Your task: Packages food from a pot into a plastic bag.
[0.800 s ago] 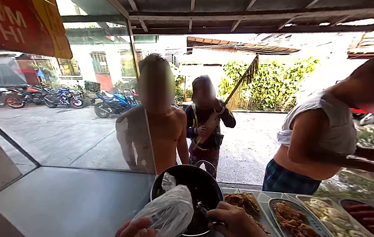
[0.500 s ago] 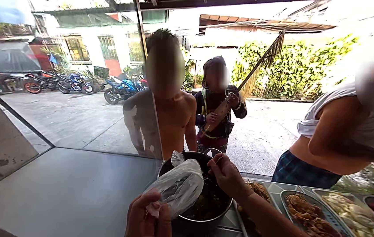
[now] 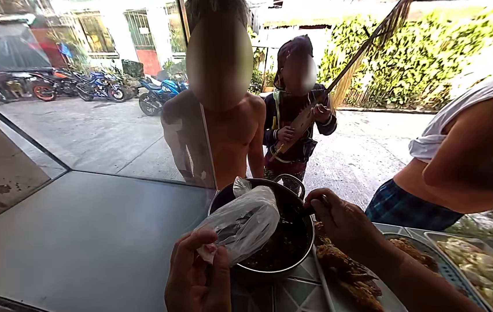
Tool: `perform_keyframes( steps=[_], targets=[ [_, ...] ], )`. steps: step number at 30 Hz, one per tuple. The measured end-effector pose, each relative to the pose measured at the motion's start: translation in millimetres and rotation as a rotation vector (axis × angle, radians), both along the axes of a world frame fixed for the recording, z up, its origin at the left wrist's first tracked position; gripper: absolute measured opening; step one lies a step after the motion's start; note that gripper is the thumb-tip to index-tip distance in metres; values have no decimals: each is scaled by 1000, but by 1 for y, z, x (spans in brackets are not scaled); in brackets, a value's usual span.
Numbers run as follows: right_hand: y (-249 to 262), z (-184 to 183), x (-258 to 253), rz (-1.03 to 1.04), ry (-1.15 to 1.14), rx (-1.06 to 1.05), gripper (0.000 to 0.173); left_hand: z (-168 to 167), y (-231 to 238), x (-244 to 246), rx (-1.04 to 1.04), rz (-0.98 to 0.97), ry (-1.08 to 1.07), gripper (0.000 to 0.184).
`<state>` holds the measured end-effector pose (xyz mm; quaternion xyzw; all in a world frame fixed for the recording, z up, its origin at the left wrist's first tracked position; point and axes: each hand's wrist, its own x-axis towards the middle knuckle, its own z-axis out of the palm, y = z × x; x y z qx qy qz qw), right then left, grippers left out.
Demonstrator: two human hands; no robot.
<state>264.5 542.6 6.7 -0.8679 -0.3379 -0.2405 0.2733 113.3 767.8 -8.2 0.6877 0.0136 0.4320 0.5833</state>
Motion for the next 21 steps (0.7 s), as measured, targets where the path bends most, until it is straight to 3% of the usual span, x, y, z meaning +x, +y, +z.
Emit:
perform_keyframes(
  steps=[7,17,21],
  targets=[
    [-4,-3,9,-189,432,309,27,0,-3,9,-13,23,19,23],
    [-11,6,24,-256,697,554,30,22,-8,40,100,130,47,22],
    [-16,8,24,-136,688,595,26,41,-8,52,191,187,58,16]
  ],
)
